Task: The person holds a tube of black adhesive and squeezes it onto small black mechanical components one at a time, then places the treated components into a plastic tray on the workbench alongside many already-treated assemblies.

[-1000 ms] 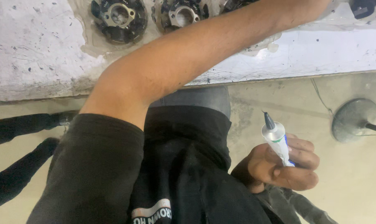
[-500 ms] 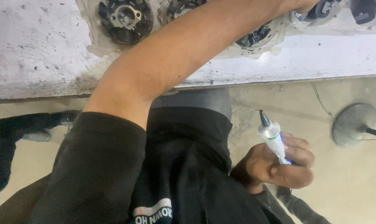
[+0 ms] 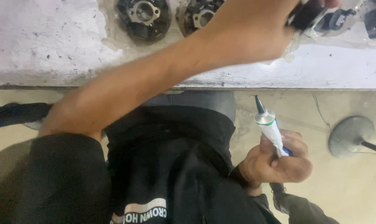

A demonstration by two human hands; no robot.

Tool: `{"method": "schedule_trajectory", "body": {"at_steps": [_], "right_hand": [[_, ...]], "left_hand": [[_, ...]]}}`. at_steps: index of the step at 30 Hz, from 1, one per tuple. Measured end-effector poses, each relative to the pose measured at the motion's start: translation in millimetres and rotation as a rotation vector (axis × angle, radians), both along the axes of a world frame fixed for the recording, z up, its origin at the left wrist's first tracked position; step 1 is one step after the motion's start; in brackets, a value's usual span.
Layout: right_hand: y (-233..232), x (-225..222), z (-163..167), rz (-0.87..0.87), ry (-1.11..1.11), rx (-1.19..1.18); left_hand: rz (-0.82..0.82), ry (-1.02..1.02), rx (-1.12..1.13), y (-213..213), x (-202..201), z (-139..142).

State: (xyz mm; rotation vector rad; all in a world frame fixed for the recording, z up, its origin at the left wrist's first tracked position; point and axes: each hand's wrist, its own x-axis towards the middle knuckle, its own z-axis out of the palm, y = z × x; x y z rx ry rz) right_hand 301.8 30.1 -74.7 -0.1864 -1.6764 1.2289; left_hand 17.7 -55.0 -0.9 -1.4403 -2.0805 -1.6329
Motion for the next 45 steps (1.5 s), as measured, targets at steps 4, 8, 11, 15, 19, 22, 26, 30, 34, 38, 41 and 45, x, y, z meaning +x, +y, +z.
{"method": "schedule_trajectory", "body": {"at_steps": [4, 8, 11, 15, 19, 22, 26, 30, 34, 38, 41, 45], "right_hand": [[-13, -6, 12, 0.099, -0.122, -0.007], [-32, -35, 55, 0.165, -0.19, 0.061], [-15, -47, 79, 0.624, -0.3, 0.305], [-25, -38, 65, 0.604, -0.238, 0.229], [-32, -10, 22, 0.279, -0.15, 0.143], [-34, -9, 12, 0.331, -0.087, 0.236], [-48, -33, 46, 0.254, -0.081, 0.197], [-35, -49, 74, 0.745, -0.186, 0.595], [-57, -39, 56, 0.17, -0.09, 0.442], [-48, -33, 26, 0.149, 0.018, 0.536], [-46, -46, 21, 0.19, 0.215, 0.532], [-56, -65, 45, 0.256, 0.227, 0.559]], "left_hand": [[-0.05, -0.434, 0.173, -109, 63, 16], [0.117, -0.875, 0.209, -157, 107, 20], [0.182, -0.812, 0.238, -168, 121, 23], [0.192, -0.794, 0.263, -184, 137, 25], [0.15, -0.827, 0.261, -192, 143, 22], [0.17, -0.846, 0.249, -197, 144, 23], [0.15, -0.841, 0.267, -200, 143, 23], [0.14, -0.881, 0.297, -201, 144, 20], [0.121, -0.882, 0.317, -200, 146, 18], [0.121, -0.956, 0.337, -198, 143, 18], [0.119, -0.989, 0.337, -198, 139, 19], [0.113, -0.994, 0.32, -200, 136, 21]]}}
